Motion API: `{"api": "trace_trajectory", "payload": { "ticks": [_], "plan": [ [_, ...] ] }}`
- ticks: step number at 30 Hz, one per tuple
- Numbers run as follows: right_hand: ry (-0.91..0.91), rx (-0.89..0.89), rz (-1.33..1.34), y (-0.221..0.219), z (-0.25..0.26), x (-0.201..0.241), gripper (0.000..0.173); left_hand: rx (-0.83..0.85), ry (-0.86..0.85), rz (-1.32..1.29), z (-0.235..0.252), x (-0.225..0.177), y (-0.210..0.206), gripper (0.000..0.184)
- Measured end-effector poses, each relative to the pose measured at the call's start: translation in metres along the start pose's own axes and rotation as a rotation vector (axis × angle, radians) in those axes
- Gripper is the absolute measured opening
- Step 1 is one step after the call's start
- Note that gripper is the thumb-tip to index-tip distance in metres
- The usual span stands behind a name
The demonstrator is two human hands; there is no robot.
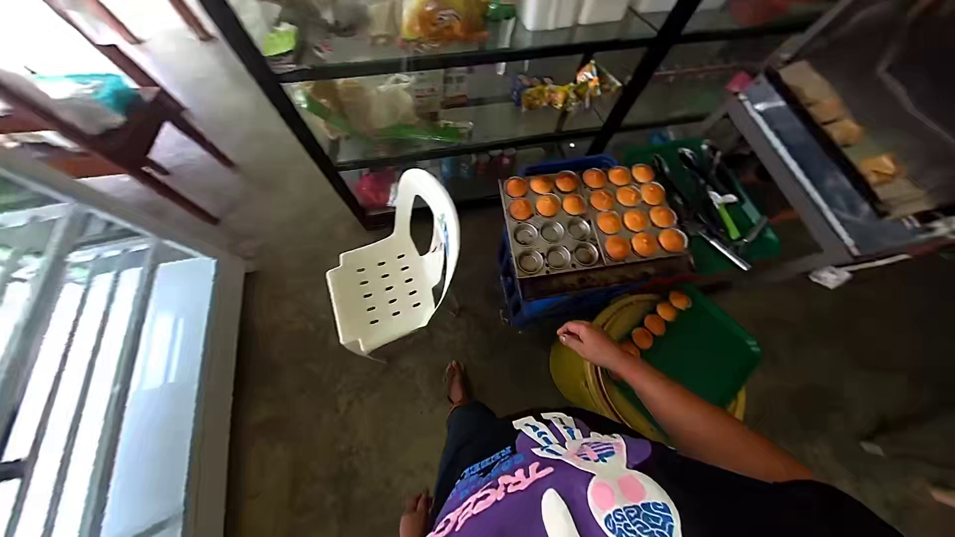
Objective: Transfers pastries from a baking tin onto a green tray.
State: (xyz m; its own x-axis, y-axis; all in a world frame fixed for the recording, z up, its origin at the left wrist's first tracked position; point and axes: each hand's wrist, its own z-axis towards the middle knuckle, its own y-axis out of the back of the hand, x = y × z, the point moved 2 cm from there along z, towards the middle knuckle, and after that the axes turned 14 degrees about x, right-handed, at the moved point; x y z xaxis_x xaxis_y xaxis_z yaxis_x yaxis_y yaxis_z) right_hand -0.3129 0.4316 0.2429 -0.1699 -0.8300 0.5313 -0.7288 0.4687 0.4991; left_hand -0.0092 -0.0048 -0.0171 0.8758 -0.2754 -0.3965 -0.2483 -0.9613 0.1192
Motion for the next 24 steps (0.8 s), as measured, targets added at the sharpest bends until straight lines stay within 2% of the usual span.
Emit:
{"api": "trace_trajectory", "payload": {
  "ticks": [3, 7, 10, 13, 15, 18, 21, 24],
  "plan": [
    [-0.102, -0.128, 0.013, 0.041, 0.006, 0.027, 0.032, 0.082, -0.015, -0.130, -0.028, -0.135, 0.058, 0.043],
    [-0.280, -0.428, 0.106, 0.092, 0.006, 0.025, 0.030, 0.143, -0.053, 0.129, -0.004, -0.242, 0.112, 0.042],
    [-0.394, -0.654, 0.119, 0.125, 0.004, -0.010, 0.036, 0.175, -0.155, 0.339, 0.011, -0.322, 0.119, 0.042],
    [-0.523, -0.727, 0.162, 0.155, 0.003, -0.052, 0.049, 0.188, -0.438, 0.503, 0.004, -0.405, 0.093, 0.040],
    [-0.536, -0.738, 0.148, 0.168, 0.005, -0.078, 0.056, 0.138, -0.643, 0.577, -0.011, -0.458, 0.065, 0.041],
    [-0.506, -0.703, 0.107, 0.181, 0.011, -0.104, 0.065, 0.045, -0.859, 0.497, -0.030, -0.514, 0.017, 0.043],
    [-0.469, -0.672, 0.081, 0.193, 0.018, -0.111, 0.066, 0.083, -0.808, 0.406, -0.039, -0.547, -0.028, 0.055],
    [-0.466, -0.624, 0.103, 0.199, 0.021, -0.116, 0.065, 0.161, -0.658, 0.357, -0.040, -0.551, -0.066, 0.060]
  ]
}}
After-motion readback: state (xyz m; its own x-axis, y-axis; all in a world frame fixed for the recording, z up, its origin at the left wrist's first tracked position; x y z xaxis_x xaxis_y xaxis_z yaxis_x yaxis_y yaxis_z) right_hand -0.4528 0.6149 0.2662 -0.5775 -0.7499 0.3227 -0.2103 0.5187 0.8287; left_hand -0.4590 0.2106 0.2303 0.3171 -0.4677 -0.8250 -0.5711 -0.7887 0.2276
